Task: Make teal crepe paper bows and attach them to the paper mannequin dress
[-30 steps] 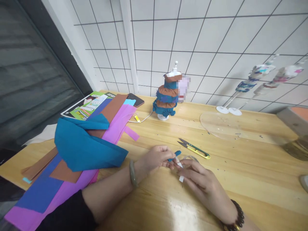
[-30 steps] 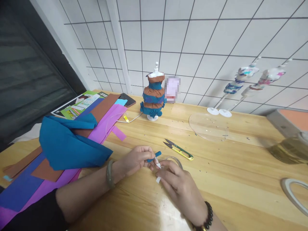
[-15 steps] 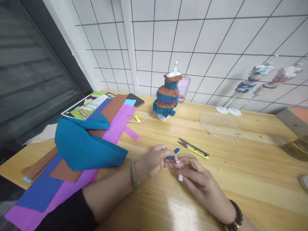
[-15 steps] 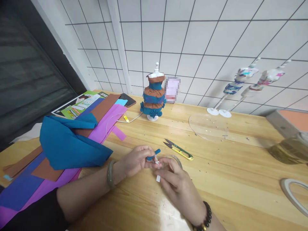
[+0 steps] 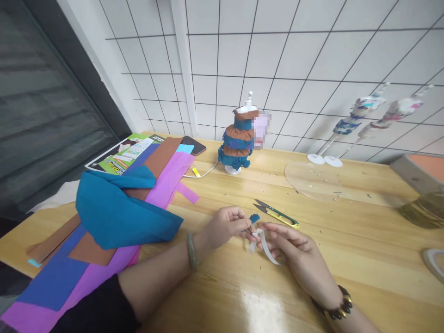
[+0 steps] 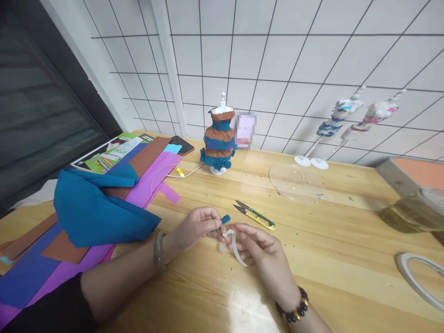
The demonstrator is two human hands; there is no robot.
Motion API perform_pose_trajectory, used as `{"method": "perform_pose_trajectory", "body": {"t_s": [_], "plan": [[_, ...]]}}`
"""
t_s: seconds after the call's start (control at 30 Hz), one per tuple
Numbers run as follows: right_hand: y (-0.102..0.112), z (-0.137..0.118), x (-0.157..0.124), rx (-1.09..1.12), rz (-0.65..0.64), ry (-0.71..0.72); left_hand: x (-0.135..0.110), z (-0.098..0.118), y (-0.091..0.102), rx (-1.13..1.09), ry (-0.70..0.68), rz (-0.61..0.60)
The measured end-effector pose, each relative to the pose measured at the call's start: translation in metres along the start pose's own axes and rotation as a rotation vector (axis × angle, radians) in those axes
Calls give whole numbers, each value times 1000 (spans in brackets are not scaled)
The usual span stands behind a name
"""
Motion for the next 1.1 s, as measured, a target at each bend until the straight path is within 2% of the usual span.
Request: {"method": "perform_pose_trajectory", "body": {"t_s": [0.23, 0.4, 0.47, 0.53, 0.63, 0.7, 0.77, 0.87, 0.97, 1.03, 1.1], "plan": [[-3, -1, -2, 227, 28, -93, -2, 7, 0, 104, -78, 11], [6, -5, 1, 211, 36, -137, -8, 11, -8, 104, -74, -32], [19, -10, 4, 75, 99, -83, -8, 9, -9, 78, -48, -53], [37, -19, 8, -180, 211, 27, -6, 7, -9, 51, -22, -62], [53, -40, 13, -626, 377, 330, -5, 2, -9, 26, 22, -67], [47, -47, 19, -901, 345, 524, -4, -2, -10, 26, 56, -64], [38, -45, 26, -1097, 239, 614, -4, -6, -10, 25, 86, -60], [27, -42, 30, -1308, 127, 650, -4, -8, -9, 23, 100, -53], [24, -40, 30, -1462, 89, 614, -3, -7, -6, 42, 103, -52], [30, -40, 30, -1470, 140, 556, -3, -7, -4, 51, 112, -58], [44, -43, 28, -1361, 237, 472, -2, -8, -3, 51, 121, -67]]}}
Point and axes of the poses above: each hand's wrist, its own x-axis towards the middle knuckle, its own y-axis out of the back of the hand, z = x × y, the point moved 8 cm from there along x, towards the middle knuckle, and after that the axes turned 2 degrees about -z, right-handed, at the moved point
